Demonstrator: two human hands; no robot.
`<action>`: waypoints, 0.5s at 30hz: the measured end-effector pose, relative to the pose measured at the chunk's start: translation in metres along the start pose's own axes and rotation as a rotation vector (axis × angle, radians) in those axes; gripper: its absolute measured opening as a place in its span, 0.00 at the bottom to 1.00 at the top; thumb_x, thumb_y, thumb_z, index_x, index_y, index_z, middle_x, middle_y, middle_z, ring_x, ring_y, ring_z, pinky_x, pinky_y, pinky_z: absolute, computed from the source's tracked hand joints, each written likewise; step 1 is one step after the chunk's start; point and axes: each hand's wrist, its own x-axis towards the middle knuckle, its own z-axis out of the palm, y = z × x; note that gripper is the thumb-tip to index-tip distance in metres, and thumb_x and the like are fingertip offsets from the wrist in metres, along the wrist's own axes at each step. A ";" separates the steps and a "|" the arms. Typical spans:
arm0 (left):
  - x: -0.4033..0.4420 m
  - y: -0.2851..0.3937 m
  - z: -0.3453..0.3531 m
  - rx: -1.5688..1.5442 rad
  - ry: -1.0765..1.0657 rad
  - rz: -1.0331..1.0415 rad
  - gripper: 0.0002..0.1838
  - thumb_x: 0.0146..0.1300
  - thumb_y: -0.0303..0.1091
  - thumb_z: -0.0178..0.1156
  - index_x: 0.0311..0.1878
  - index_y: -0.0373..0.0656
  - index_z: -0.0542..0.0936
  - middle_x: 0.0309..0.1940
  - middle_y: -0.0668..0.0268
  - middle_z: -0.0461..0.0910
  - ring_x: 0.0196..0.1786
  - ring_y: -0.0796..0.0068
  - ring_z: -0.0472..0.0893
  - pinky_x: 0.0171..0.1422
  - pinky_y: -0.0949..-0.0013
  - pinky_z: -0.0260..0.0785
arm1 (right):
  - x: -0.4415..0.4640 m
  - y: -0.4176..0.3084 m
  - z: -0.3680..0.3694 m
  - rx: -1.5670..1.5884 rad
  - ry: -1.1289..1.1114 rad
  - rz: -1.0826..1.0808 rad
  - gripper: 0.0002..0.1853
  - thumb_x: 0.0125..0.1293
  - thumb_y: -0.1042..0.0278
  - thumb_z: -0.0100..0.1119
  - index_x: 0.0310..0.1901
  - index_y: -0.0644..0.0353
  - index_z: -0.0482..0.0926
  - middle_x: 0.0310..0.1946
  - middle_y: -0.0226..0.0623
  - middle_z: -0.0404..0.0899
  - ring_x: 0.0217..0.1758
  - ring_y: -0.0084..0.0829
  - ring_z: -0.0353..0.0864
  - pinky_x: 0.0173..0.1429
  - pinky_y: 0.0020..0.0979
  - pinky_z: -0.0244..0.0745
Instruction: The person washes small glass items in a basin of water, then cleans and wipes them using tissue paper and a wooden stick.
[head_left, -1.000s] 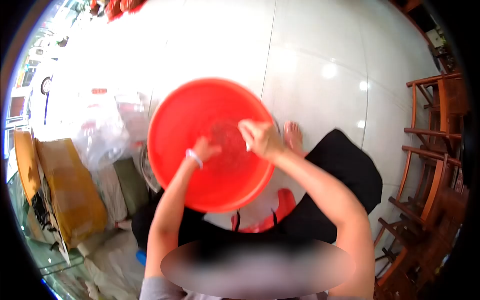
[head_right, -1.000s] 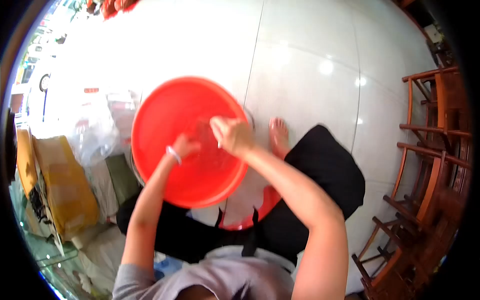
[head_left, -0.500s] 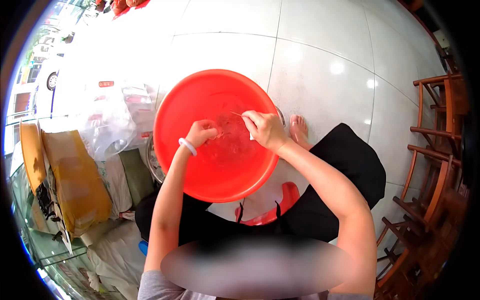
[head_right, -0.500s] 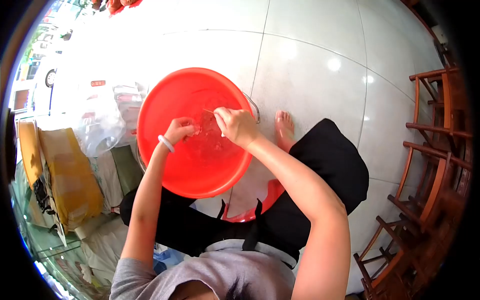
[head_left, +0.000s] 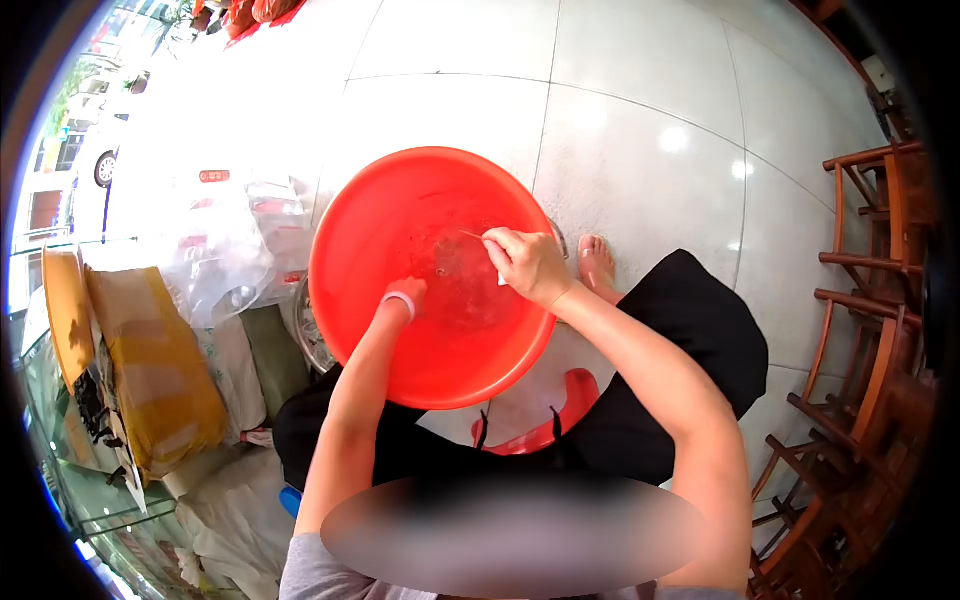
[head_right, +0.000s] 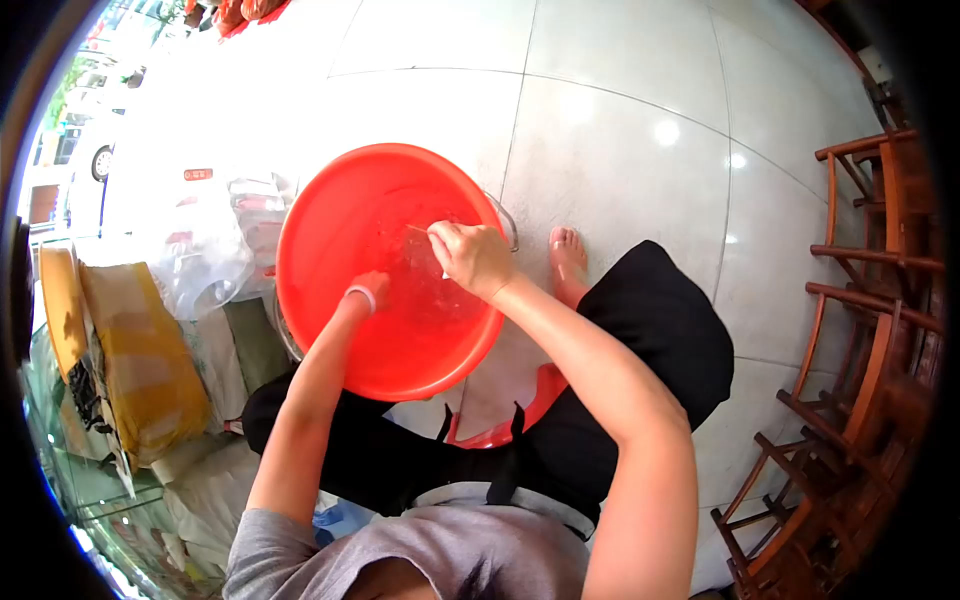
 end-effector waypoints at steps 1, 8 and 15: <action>-0.004 0.005 -0.007 0.097 -0.065 0.014 0.15 0.51 0.37 0.59 0.33 0.32 0.79 0.31 0.59 0.81 0.30 0.68 0.81 0.33 0.68 0.73 | 0.002 0.001 -0.003 -0.015 0.000 -0.005 0.05 0.62 0.69 0.52 0.32 0.60 0.74 0.19 0.41 0.78 0.22 0.39 0.79 0.27 0.35 0.74; -0.005 0.037 -0.081 -1.701 -0.176 -0.154 0.13 0.52 0.38 0.59 0.35 0.37 0.80 0.25 0.65 0.78 0.18 0.76 0.70 0.21 0.71 0.63 | 0.000 -0.001 0.001 0.009 -0.005 0.001 0.05 0.61 0.69 0.52 0.32 0.59 0.74 0.19 0.40 0.78 0.22 0.38 0.79 0.27 0.35 0.74; -0.018 0.032 -0.060 -1.065 -0.074 -0.197 0.12 0.51 0.36 0.60 0.36 0.38 0.80 0.25 0.64 0.78 0.20 0.77 0.72 0.22 0.73 0.63 | 0.000 -0.001 -0.004 0.014 0.032 -0.043 0.04 0.60 0.71 0.54 0.33 0.61 0.75 0.18 0.40 0.77 0.19 0.36 0.79 0.24 0.31 0.73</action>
